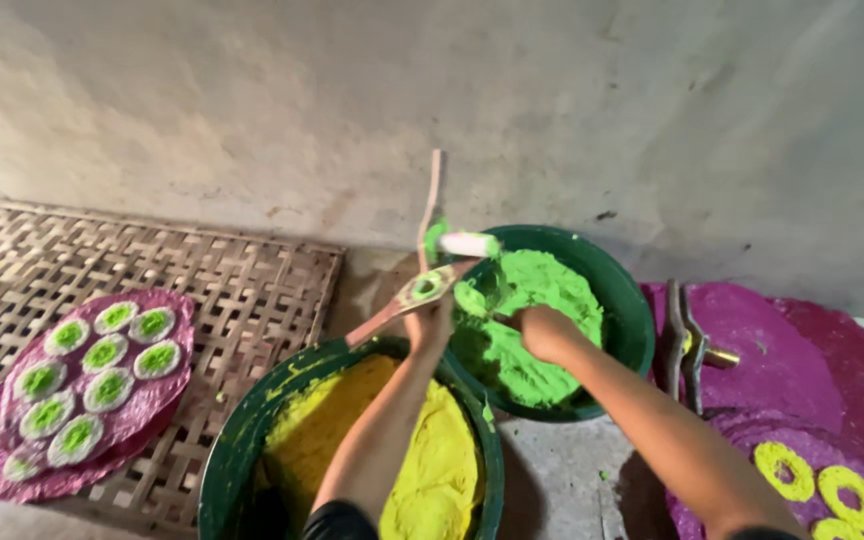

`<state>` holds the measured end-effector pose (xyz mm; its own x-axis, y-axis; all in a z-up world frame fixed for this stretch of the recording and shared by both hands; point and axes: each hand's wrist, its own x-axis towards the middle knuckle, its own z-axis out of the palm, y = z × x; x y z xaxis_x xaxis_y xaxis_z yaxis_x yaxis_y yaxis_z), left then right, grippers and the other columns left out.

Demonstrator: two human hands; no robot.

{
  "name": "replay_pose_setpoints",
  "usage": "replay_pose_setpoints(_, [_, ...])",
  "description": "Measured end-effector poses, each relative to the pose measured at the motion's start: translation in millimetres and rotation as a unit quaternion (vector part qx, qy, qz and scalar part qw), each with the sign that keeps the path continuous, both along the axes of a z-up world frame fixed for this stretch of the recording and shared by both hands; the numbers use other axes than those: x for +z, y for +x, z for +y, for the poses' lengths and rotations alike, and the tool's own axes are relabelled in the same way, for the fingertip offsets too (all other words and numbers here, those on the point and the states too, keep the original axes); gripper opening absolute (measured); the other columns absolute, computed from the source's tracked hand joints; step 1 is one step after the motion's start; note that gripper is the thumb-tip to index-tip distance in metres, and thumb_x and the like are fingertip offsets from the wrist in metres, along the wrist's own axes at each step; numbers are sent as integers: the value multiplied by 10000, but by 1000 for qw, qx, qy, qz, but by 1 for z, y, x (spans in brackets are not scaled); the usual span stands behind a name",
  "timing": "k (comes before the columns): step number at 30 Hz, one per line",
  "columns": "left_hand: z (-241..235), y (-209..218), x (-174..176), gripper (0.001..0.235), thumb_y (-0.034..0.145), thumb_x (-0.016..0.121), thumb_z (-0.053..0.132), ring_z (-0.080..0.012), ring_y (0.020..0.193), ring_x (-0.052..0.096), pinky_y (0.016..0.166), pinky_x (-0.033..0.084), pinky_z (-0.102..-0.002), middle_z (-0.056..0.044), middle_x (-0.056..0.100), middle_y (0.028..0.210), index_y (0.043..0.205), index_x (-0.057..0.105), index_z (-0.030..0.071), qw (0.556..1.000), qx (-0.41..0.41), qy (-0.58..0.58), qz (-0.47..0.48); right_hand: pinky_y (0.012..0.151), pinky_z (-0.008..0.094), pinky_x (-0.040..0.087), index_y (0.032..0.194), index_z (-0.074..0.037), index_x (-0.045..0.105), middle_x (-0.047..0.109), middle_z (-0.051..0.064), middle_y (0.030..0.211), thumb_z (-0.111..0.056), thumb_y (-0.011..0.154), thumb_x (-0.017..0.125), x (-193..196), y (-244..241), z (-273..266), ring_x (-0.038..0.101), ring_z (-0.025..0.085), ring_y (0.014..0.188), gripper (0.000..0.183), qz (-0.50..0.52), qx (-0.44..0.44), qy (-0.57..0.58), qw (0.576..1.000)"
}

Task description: The person scoops yellow dough into a manual press and extrudes ring shapes onto a purple sheet. They then scoop green dough into the press and fill the yellow rings. The process is repeated to create multiple layered dough snacks.

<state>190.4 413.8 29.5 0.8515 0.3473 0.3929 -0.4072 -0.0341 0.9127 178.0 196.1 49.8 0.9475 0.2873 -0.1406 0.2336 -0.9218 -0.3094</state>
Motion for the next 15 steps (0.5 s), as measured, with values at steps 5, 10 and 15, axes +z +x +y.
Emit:
replay_pose_setpoints(5, [62,-40,76,487,830,772,354,-242,924,717,789,563,-348,-117,741,1047,1195,644,59,970,65,227,64,456,292,435,1169,-97,733,561,-3,579,-371,1006,571,99,-38,-81,525,110,447,357,260,-38,185,947])
replay_pose_setpoints(10, [41,-99,116,510,805,780,429,-268,1007,712,859,568,-396,-111,735,1096,1185,671,107,930,-81,345,101,409,274,338,1227,-115,776,388,-41,522,-382,991,540,175,-72,-80,385,70,418,427,355,40,349,867])
replay_pose_setpoints(15, [43,-115,118,565,788,757,364,-333,1087,673,894,546,-426,-155,685,1242,1272,651,93,873,-153,459,-50,496,345,412,1094,-216,777,570,-37,626,-449,958,601,201,-74,-52,582,158,568,322,116,88,32,989])
